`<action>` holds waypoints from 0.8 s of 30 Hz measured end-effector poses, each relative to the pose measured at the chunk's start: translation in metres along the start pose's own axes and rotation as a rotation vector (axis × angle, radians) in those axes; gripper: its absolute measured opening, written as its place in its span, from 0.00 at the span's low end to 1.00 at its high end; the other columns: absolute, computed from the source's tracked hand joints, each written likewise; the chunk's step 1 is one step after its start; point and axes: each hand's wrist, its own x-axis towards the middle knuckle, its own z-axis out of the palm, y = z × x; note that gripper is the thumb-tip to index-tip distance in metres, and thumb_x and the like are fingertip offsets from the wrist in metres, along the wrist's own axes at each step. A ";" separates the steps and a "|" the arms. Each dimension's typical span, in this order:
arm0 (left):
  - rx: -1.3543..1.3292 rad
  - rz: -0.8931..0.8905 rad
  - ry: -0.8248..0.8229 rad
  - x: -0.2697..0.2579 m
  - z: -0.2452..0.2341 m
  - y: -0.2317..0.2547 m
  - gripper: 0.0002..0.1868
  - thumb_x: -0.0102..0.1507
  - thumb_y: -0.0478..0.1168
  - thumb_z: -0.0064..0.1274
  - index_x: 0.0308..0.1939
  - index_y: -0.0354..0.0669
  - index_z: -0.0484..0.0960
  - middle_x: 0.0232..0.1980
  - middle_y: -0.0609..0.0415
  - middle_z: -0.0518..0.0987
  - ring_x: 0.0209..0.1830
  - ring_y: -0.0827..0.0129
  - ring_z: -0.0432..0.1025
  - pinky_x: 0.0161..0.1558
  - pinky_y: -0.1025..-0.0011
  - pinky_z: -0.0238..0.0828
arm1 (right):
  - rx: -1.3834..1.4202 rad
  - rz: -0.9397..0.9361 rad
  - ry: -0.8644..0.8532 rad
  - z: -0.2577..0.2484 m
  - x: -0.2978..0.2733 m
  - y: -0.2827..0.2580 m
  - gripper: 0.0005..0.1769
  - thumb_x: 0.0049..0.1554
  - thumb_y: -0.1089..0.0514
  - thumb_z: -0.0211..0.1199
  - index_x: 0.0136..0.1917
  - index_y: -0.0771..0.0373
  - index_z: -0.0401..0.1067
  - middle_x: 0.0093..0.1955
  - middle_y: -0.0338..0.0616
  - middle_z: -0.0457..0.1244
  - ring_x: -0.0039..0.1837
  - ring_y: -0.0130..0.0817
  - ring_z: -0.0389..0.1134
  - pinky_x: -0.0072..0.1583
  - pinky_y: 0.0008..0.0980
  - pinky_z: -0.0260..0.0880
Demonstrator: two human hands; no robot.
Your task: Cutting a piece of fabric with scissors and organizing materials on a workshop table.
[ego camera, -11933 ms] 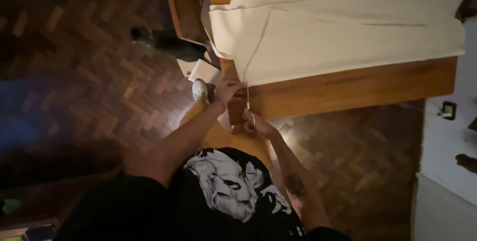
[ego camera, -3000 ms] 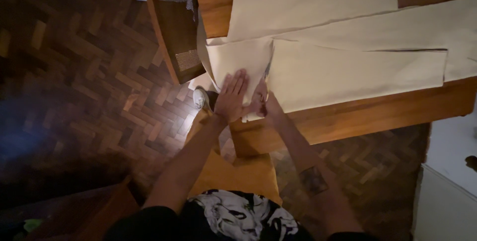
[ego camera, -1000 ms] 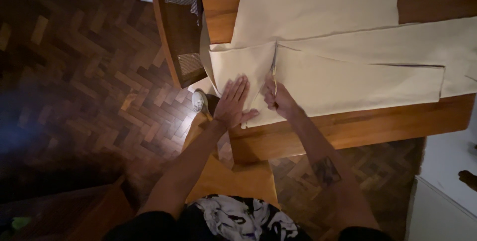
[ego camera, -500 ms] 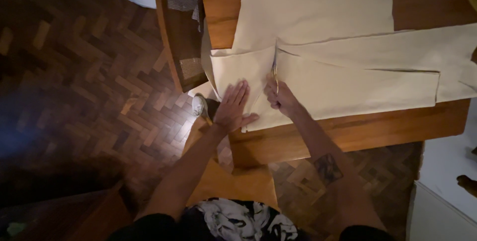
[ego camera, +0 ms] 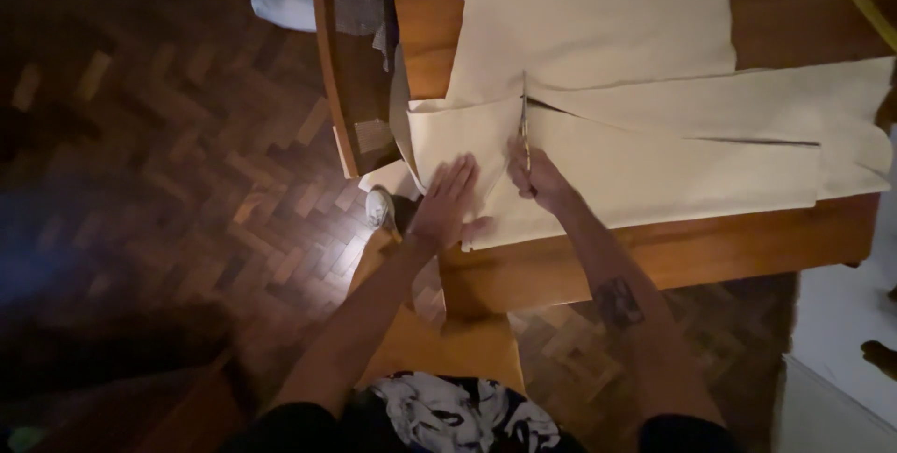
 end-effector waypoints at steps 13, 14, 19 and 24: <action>-0.126 -0.391 -0.134 0.111 -0.012 -0.114 0.39 0.68 0.46 0.56 0.82 0.53 0.58 0.78 0.38 0.59 0.73 0.47 0.61 0.67 0.53 0.68 | 0.112 -0.190 0.052 0.006 -0.076 0.153 0.20 0.67 0.36 0.50 0.43 0.51 0.61 0.24 0.31 0.47 0.24 0.24 0.46 0.27 0.29 0.41; -0.167 -0.442 -0.101 0.120 -0.001 -0.128 0.39 0.66 0.43 0.57 0.80 0.56 0.61 0.77 0.37 0.62 0.71 0.46 0.64 0.68 0.55 0.68 | 0.120 -0.325 -0.001 0.002 -0.086 0.187 0.19 0.70 0.40 0.52 0.45 0.54 0.63 0.27 0.31 0.49 0.27 0.25 0.48 0.29 0.29 0.43; -0.061 -0.290 0.165 0.147 0.008 -0.161 0.26 0.63 0.42 0.60 0.66 0.53 0.75 0.66 0.42 0.73 0.69 0.44 0.68 0.72 0.49 0.66 | 0.144 -0.290 0.401 0.017 -0.177 0.208 0.13 0.68 0.45 0.50 0.45 0.51 0.64 0.23 0.33 0.50 0.24 0.26 0.49 0.27 0.29 0.46; -0.286 -0.259 0.436 0.220 -0.008 -0.194 0.28 0.64 0.34 0.57 0.69 0.52 0.73 0.67 0.48 0.76 0.68 0.50 0.71 0.65 0.52 0.74 | 0.012 -0.439 0.520 -0.108 -0.186 0.176 0.11 0.70 0.47 0.52 0.50 0.55 0.65 0.28 0.37 0.53 0.28 0.28 0.53 0.32 0.30 0.52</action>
